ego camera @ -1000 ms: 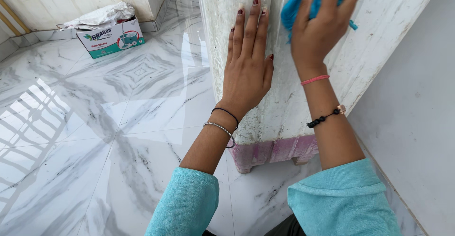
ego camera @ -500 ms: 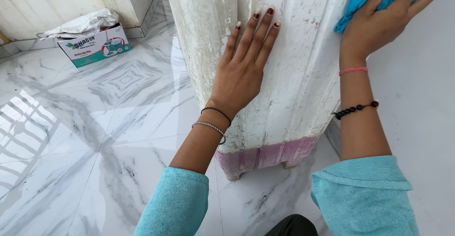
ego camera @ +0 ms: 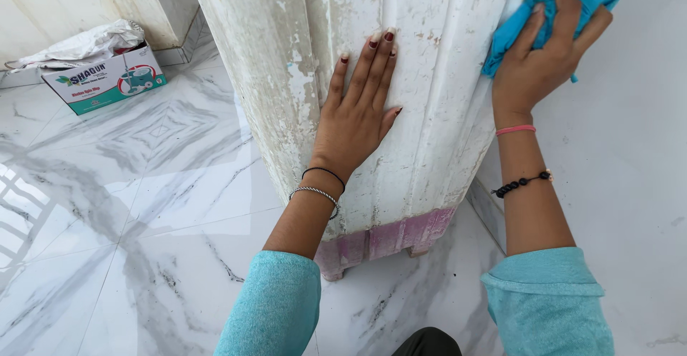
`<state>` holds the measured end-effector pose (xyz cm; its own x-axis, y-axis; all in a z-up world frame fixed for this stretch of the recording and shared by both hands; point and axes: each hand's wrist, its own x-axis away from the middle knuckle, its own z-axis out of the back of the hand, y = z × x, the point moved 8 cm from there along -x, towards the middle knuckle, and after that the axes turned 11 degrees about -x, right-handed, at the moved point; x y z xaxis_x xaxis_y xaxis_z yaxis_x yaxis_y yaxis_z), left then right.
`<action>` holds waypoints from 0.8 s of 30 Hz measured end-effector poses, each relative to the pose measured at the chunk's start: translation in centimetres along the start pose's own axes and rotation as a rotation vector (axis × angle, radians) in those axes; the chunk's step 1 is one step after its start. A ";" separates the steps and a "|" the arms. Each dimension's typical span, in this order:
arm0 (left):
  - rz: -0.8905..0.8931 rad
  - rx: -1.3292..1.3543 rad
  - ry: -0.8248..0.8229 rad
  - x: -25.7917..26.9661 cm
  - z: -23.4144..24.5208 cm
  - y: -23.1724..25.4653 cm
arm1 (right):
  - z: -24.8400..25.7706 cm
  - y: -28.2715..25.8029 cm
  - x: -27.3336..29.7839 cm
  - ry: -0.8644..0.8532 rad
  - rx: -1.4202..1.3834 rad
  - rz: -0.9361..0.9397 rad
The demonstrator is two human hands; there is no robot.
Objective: The person wipes the base of a white fluted column with a blue cloth, focusing on the lower section and corners. The person uses both hands to scrub the surface, occasionally adjusting the cloth.
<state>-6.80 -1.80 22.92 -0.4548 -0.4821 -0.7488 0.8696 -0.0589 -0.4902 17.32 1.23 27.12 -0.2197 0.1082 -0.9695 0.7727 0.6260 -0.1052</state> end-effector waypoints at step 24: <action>0.079 -0.090 -0.049 6.9 -1.8 -4.4 | -1.5 -3.7 6.4 0.015 -0.059 -0.163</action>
